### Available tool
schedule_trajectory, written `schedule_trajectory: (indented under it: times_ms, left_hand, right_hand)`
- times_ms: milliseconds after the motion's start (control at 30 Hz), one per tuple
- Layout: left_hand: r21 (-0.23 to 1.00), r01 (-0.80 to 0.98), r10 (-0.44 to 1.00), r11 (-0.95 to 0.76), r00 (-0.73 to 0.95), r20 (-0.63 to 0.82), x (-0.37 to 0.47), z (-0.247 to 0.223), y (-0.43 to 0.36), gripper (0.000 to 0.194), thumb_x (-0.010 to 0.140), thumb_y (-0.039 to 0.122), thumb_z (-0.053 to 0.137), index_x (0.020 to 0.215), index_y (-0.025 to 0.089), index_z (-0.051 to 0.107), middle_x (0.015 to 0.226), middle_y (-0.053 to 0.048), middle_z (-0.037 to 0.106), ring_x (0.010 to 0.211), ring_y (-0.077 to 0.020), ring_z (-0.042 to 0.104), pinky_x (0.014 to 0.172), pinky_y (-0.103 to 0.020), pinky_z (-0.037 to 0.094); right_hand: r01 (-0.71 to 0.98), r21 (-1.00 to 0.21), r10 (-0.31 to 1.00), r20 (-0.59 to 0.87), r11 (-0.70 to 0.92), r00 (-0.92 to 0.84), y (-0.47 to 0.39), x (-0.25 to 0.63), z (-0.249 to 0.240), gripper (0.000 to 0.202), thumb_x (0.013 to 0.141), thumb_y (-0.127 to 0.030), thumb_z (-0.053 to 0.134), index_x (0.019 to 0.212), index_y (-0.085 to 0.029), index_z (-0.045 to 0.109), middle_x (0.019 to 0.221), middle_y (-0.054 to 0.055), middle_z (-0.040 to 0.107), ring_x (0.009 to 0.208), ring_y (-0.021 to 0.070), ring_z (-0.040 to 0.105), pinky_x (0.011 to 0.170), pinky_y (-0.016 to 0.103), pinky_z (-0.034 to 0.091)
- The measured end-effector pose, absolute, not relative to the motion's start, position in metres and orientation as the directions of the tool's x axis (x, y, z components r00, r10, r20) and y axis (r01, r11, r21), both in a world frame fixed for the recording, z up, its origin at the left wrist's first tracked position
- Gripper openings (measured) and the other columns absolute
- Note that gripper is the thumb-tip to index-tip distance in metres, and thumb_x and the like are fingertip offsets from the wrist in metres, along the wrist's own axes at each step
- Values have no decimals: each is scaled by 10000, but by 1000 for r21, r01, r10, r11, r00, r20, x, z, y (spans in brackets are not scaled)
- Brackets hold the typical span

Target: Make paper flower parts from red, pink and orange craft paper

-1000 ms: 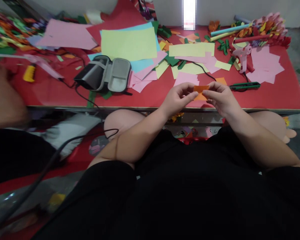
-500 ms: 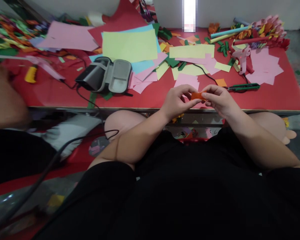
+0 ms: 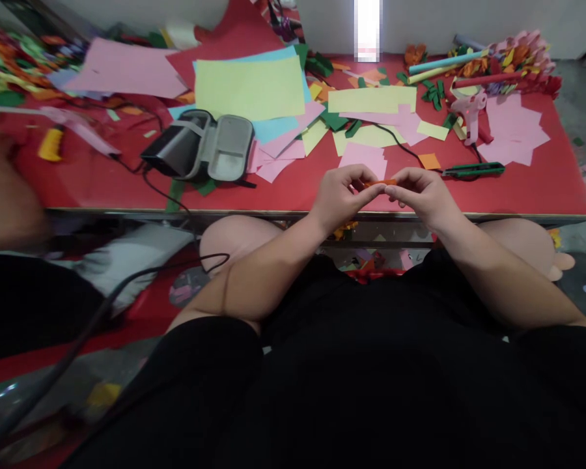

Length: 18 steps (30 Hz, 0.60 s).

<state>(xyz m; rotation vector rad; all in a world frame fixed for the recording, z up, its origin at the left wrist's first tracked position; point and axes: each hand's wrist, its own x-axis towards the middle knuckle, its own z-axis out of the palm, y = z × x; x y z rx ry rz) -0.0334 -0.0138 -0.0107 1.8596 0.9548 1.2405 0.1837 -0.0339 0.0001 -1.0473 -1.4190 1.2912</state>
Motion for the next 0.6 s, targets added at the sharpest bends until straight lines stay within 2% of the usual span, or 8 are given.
schedule_trajectory:
  times_ms: [200,333,600]
  left_hand:
    - [870,193,877,-455,270,398,-35,-10,-13,673,876,881,868,806,214,807,748,-40,789,645,-133,628,612,-283,490]
    - [871,179,874,-457,271,402,-36,-9,-14,649,869,851,899,812,209,822,742,-38,789,640,-127,615,609,-283,469]
    - [867,196,873,-459,283,398,-36,-5,-18,658,880,867,877,819,214,835,751,-41,801,652,-132,633,628,-287,495]
  right_hand:
    - [30,-996,972,74,82,-225,-35,186,3,610,731,-788,1041,878,-243,811,799,18,749,753,162,649,614,312,517]
    - [15,-996,970,80,85,-229,-34,187,2,584,747,-756,1042,887,-234,822,799,17,752,750,154,655,624,301,524]
    - [39,-985,970,156,166,-185,-33,186,3,492,767,-676,1027,882,-231,851,794,20,779,748,164,687,684,327,585]
